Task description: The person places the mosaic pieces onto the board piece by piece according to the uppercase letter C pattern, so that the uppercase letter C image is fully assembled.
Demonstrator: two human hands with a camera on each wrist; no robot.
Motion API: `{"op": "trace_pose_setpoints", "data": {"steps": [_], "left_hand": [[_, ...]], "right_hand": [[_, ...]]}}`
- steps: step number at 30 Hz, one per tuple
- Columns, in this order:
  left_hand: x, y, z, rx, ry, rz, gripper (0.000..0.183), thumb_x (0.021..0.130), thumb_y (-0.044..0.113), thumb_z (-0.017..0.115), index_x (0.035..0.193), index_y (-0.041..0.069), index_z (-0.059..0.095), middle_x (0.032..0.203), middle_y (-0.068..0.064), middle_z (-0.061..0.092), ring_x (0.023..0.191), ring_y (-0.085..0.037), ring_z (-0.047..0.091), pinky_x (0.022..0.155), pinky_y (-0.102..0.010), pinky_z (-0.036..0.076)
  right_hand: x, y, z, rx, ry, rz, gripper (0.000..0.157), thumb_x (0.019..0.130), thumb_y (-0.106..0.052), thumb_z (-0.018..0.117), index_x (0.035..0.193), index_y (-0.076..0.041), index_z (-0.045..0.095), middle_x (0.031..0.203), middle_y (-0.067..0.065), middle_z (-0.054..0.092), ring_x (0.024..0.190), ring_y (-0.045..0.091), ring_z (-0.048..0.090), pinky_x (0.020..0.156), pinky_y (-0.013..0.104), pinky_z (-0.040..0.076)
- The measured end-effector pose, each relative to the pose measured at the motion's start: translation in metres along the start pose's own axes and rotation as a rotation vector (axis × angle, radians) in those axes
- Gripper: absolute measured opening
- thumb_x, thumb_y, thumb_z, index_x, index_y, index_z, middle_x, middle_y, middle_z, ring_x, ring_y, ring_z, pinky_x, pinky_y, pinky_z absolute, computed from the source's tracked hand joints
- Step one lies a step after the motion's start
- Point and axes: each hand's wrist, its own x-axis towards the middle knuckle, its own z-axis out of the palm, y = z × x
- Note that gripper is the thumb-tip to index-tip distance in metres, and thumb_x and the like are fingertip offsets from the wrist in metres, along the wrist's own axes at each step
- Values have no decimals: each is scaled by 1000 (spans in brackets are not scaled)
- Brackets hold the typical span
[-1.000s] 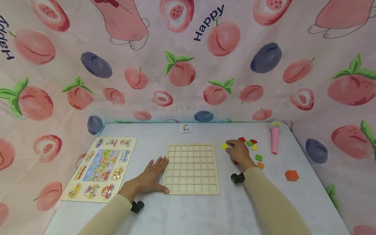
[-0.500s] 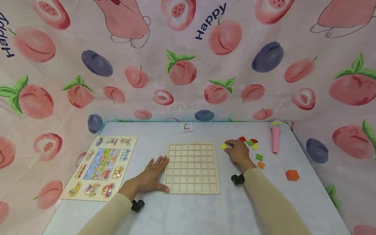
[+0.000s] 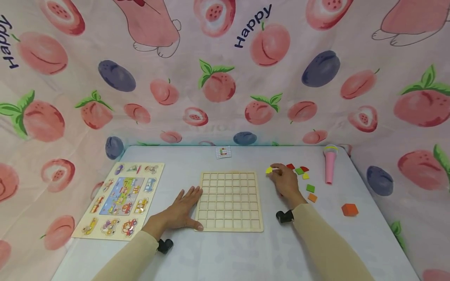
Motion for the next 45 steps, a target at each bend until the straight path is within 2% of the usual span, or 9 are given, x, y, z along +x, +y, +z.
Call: {"op": "trace_pose_setpoints", "data": {"steps": [6,10,15,21,26,32,41,45], "left_hand": [[-1,-1,0,-5,0,-2,136,69,65,90,170,9,18,178,-6,11,166,-25,1,135,-50,-4],[-3,-1,0,-5,2,-8,136,69,65,90,170,9,18,178,-6,11,166,-26,1,135,-50,-5],[-3,-2,-1,3,4,-6,136,69,65,90,170,9,18,178,-5,10,166,-25,1,135,-49,-5],[-2,-1,0,3,1,-2,136,69,65,90,170,9,17,178,-5,10,166,-25,1,135,-49,-5],[-2,-1,0,9,5,13,135,71,63,90,170,9,17,178,-6,11,166,-25,1,135,-49,-4],[0,-3,2,10,5,24,135,71,65,89,170,9,17,178,-6,11,166,-25,1,135,-50,-4],[2,-6,4,8,1,21,136,70,67,89,170,9,17,179,-6,10,166,-25,1,135,-50,-4],[1,-5,4,14,-7,11,136,70,67,89,170,10,16,179,-5,9,166,-24,0,135,-49,-5]], "right_hand": [[-8,-20,14,175,38,-14,36,106,-16,64,142,-16,67,128,16,70,114,28,62,84,20,52],[-14,-40,28,274,22,-35,35,103,-14,68,138,-14,70,127,16,72,113,26,63,78,16,54],[-21,-58,44,354,-28,-37,35,101,-15,71,137,-14,71,123,14,72,107,23,63,80,22,57],[-25,-71,61,407,-55,-50,36,100,-15,73,136,-11,72,119,13,74,102,17,67,84,28,60],[-28,-77,73,440,-74,-71,36,99,-12,74,135,-8,71,118,14,75,101,17,70,84,27,61],[-27,-80,85,418,-91,-89,35,99,-10,73,134,-5,71,120,15,76,107,23,72,81,21,59],[-23,-83,104,349,-135,-96,32,98,-11,74,130,-11,73,116,12,77,111,28,71,93,40,60],[-26,-85,113,322,-136,-98,30,96,-12,76,126,-14,75,109,8,78,106,25,70,93,42,59]]}}
